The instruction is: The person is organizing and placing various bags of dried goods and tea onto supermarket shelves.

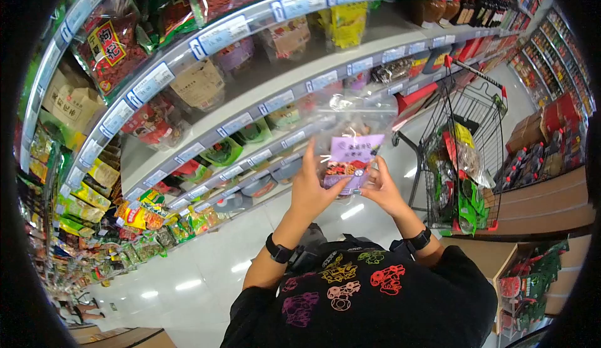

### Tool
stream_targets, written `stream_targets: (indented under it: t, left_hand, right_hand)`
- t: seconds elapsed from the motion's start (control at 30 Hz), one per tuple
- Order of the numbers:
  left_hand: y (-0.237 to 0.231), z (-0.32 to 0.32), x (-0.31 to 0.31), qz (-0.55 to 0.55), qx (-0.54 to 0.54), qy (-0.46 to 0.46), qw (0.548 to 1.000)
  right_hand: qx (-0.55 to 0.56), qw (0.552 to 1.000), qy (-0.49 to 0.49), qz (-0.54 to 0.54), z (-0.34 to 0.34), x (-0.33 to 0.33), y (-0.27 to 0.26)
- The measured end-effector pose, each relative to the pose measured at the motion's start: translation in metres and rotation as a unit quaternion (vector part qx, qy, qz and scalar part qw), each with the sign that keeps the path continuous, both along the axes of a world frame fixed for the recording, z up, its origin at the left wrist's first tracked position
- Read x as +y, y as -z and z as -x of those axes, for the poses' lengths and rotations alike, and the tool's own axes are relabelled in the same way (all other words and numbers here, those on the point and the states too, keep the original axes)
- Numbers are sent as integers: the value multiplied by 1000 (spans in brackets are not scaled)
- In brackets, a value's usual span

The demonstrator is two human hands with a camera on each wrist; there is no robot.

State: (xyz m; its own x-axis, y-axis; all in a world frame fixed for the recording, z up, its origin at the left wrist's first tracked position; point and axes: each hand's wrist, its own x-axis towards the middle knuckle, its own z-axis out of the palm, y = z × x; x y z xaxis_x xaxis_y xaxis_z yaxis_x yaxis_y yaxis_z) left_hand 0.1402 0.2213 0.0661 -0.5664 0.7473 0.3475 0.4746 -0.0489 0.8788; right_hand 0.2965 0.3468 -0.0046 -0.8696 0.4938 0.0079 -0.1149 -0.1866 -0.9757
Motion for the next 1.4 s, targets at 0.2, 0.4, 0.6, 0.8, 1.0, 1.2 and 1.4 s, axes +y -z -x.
stream_targets:
  t: [0.2,0.4,0.6,0.8,1.0,1.2,1.4]
  left_hand:
    - [-2,84,5,-62,244,-18,968]
    - [-17,147,27,-168,276,59,945]
    - [-18,165,40,-244,303,80,918]
    - [-23,186,37,-122,197,16,973]
    - [-27,223,30,-13,138,-72,988]
    - [-28,240,38,74,174,-84,978]
    - [-29,248,35,170,180,-67,966]
  right_hand:
    - [55,990,66,-109,104,6,-5]
    - [21,966,200,-165,155,9,-12]
    - [217,915,258,-222,177,36,-20]
    - [69,848,259,-457,207,50,-66]
    - [6,876,176,-448,254,70,-84]
    - [32,885,110,-451,288,102,-76]
    - [-21,837,45,-545,286,120,-73]
